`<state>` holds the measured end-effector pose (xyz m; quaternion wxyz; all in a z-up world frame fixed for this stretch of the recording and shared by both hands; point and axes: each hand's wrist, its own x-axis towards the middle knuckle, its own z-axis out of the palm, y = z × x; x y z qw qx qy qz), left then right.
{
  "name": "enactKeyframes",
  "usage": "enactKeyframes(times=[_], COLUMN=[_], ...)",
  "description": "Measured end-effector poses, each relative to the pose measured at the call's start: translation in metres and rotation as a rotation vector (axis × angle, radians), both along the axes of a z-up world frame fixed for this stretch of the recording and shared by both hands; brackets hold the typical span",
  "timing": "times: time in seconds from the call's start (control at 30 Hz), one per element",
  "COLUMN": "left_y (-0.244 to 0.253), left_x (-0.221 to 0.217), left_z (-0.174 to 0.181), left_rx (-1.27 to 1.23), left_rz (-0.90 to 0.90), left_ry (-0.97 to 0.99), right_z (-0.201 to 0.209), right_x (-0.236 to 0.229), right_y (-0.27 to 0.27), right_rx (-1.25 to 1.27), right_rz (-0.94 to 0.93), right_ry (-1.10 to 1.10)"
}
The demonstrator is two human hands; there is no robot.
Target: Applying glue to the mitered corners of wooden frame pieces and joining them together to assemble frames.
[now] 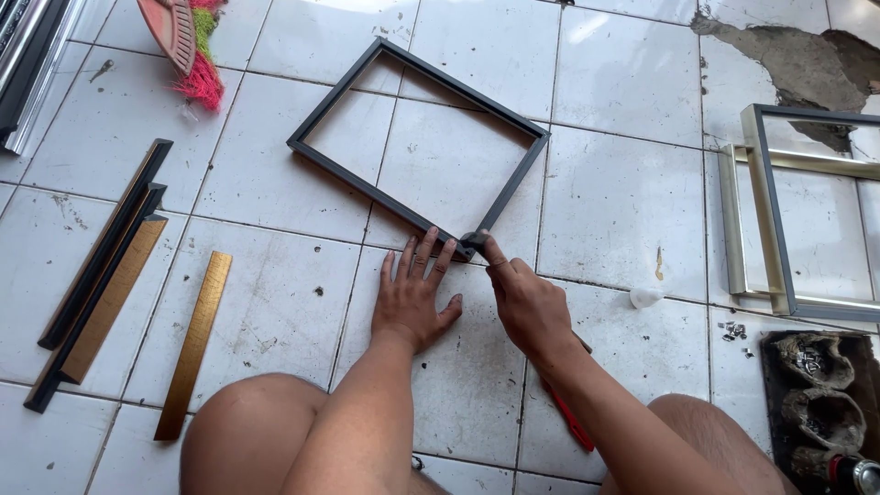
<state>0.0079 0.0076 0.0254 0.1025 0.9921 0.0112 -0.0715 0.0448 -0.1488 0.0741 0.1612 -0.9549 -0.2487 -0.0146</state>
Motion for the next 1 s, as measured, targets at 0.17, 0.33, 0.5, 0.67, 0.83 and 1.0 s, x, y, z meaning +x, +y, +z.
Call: enactKeyframes(times=[0.17, 0.33, 0.5, 0.67, 0.83, 1.0], left_y=[0.0, 0.0, 0.0, 0.002, 0.0, 0.001], left_x=[0.002, 0.001, 0.001, 0.002, 0.002, 0.0], left_z=[0.0, -0.002, -0.004, -0.004, -0.004, -0.005], left_rx=[-0.011, 0.002, -0.017, 0.003, -0.013, -0.01], left_rz=[0.0, -0.003, 0.001, 0.002, -0.002, 0.001], left_ry=[0.002, -0.011, 0.0, -0.022, 0.0, -0.009], right_z=[0.004, -0.001, -0.006, 0.003, -0.002, -0.008], right_x=[0.002, 0.004, 0.003, 0.004, 0.004, 0.002], right_y=[0.002, -0.001, -0.002, 0.004, 0.001, 0.001], right_rx=[0.024, -0.08, -0.043, -0.088, -0.143, -0.134], right_rz=[-0.016, -0.029, -0.035, -0.029, -0.045, -0.06], right_ry=[0.006, 0.112, 0.084, 0.116, 0.183, 0.241])
